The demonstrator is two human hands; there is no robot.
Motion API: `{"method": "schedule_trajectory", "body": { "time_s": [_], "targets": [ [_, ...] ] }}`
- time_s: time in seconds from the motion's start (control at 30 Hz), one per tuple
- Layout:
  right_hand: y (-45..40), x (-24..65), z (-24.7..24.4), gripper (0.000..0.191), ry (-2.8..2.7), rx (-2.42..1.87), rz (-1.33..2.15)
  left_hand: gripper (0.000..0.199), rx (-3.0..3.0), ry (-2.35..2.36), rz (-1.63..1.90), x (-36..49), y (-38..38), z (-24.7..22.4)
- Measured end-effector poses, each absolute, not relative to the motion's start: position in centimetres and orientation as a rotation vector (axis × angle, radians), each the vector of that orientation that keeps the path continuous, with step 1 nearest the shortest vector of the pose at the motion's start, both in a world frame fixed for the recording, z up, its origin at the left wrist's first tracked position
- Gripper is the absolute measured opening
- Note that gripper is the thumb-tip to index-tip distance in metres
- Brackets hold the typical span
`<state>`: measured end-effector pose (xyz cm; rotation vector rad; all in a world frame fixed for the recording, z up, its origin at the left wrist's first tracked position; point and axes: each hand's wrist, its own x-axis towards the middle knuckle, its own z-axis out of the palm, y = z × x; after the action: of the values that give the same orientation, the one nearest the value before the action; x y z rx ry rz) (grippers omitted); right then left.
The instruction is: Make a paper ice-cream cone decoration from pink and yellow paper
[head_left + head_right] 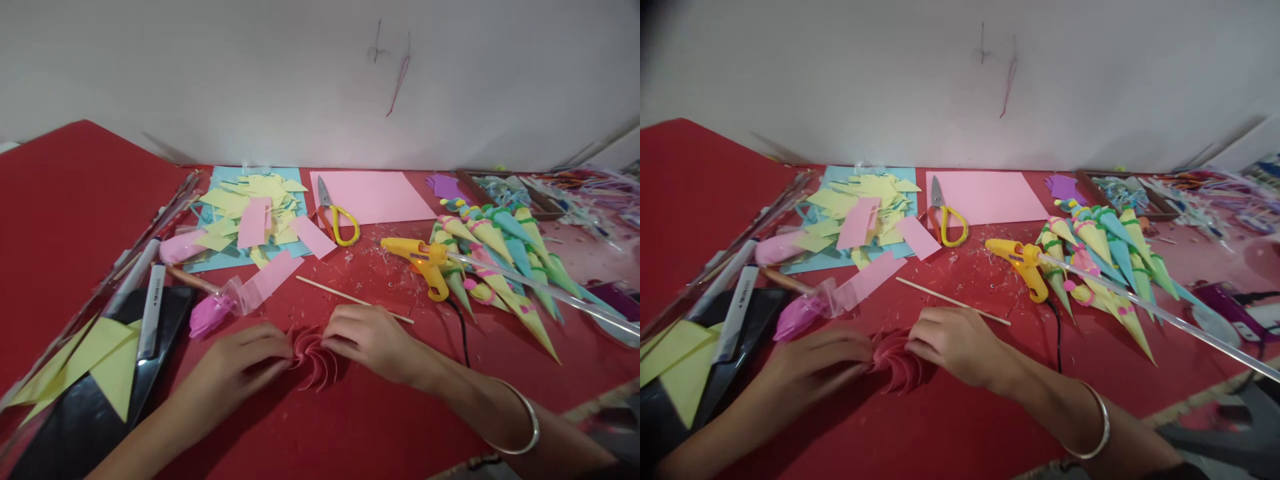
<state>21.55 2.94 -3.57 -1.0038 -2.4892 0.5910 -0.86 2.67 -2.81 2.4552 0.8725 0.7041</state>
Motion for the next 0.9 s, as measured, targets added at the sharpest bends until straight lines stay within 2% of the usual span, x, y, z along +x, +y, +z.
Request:
{"method": "schedule_trajectory", "body": {
  "time_s": [0.43, 0.9],
  "targets": [
    [2.39, 21.3, -4.13, 0.024, -2.503, -0.931, 0.468, 0.012, 2.423, 0.869, 0.701, -0.78, 2.66, -3.07],
    [2.19, 21.05, -4.19, 0.024, -2.52, -0.982, 0.515, 0.011, 2.408, 0.851, 0.708, -0.47, 2.4, -2.77]
  ]
}}
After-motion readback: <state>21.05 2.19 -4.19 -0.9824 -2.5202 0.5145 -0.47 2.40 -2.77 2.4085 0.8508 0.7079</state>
